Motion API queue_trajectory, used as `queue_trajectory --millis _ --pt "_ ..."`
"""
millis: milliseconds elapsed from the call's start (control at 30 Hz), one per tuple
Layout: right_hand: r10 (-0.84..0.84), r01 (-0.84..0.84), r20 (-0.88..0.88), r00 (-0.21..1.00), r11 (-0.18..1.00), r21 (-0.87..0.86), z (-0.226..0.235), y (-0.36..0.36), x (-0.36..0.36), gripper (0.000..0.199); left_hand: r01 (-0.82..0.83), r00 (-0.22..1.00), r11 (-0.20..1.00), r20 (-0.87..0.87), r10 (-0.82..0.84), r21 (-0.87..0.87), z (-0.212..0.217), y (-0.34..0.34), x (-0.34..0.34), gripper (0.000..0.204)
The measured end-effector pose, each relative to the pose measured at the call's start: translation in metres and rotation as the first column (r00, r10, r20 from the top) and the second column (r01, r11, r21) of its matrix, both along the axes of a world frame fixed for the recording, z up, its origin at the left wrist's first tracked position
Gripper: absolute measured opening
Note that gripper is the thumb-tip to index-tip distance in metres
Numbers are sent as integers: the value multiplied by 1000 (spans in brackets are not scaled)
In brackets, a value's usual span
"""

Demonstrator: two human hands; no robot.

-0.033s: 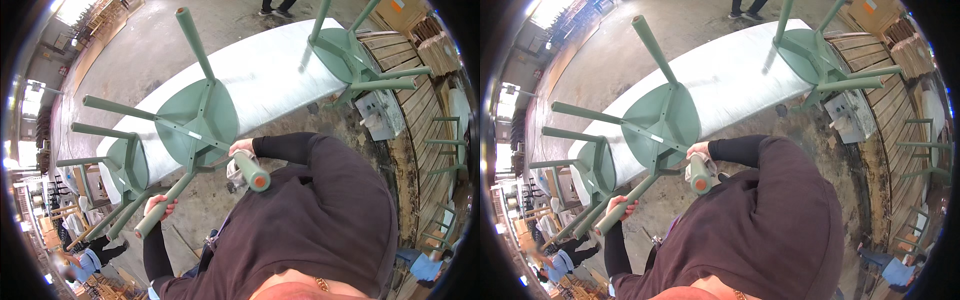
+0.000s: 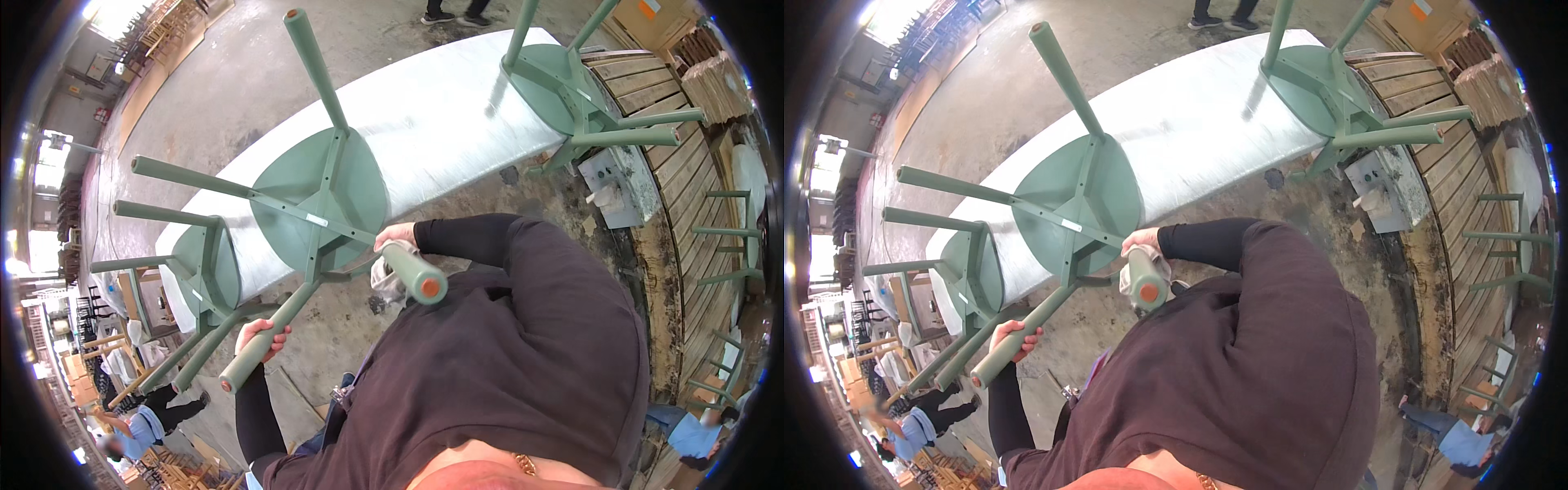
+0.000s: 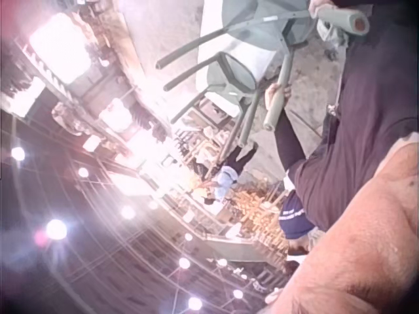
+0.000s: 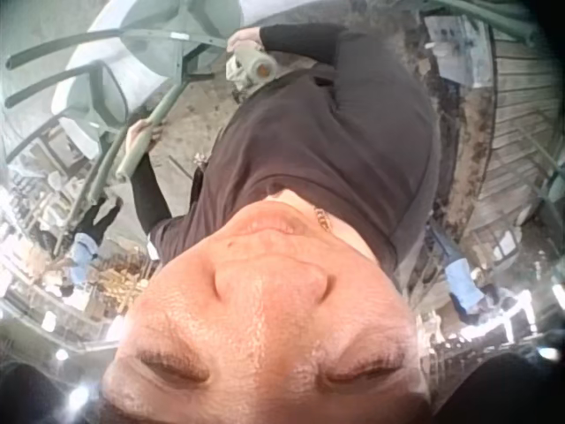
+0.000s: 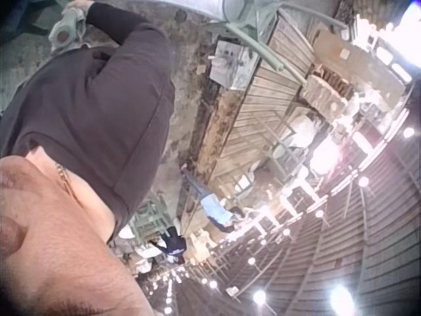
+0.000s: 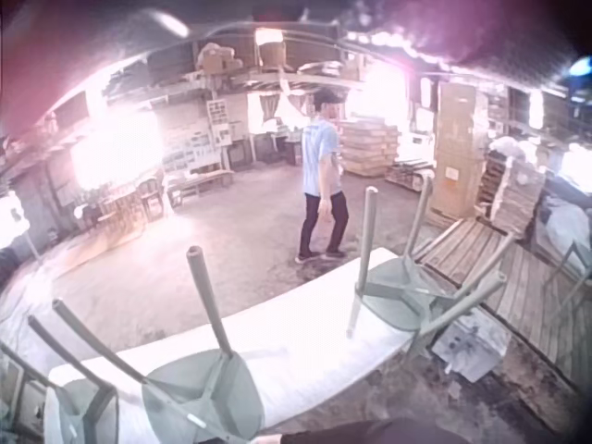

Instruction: The person wipes the underside and legs of several green chairs using a cloth. They lift and reposition chairs to access different surfaces, then place them back on the floor. The task is performed repeatedly across multiple chairs in a warehouse-like setting.

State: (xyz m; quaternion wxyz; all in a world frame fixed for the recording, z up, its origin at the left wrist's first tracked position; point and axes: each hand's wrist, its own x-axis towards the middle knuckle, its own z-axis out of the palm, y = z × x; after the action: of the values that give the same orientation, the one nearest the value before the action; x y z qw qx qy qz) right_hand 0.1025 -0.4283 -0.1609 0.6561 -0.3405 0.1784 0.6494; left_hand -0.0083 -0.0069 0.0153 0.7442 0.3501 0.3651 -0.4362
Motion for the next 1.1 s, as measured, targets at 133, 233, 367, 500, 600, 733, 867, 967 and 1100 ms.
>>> queue_trajectory --millis 133,233,367,500,600,733,867,967,1100 --pt "-13 -8 168 986 993 122 -18 -46 16 12 -34 999 999 21 35 -21 24 -43 -15 54" --pt "-59 26 200 978 986 165 -31 -110 30 17 -9 999 1000 48 9 5 36 -105 -2 51" --pt "-112 86 210 971 988 127 -25 -204 37 25 51 994 994 89 -60 97 45 -203 7 52" --pt "-136 147 299 944 989 -14 -6 -297 42 16 79 989 991 116 -91 104 44 -299 29 47" --pt "-159 172 355 921 985 -4 -6 -372 50 18 84 990 995 112 -90 51 33 -361 52 42" --pt "-216 197 321 922 976 92 -20 -450 66 22 118 986 993 117 -120 29 9 -426 79 46" --pt "-194 203 400 896 979 19 -36 -505 75 25 156 981 985 128 -145 -78 -7 -472 106 53" --pt "-233 258 384 894 966 -16 -35 -505 74 24 151 981 988 124 -152 18 -15 -476 104 56" --pt "-264 274 346 900 962 20 -29 -507 65 17 109 992 992 64 -105 -58 -26 -477 102 52"
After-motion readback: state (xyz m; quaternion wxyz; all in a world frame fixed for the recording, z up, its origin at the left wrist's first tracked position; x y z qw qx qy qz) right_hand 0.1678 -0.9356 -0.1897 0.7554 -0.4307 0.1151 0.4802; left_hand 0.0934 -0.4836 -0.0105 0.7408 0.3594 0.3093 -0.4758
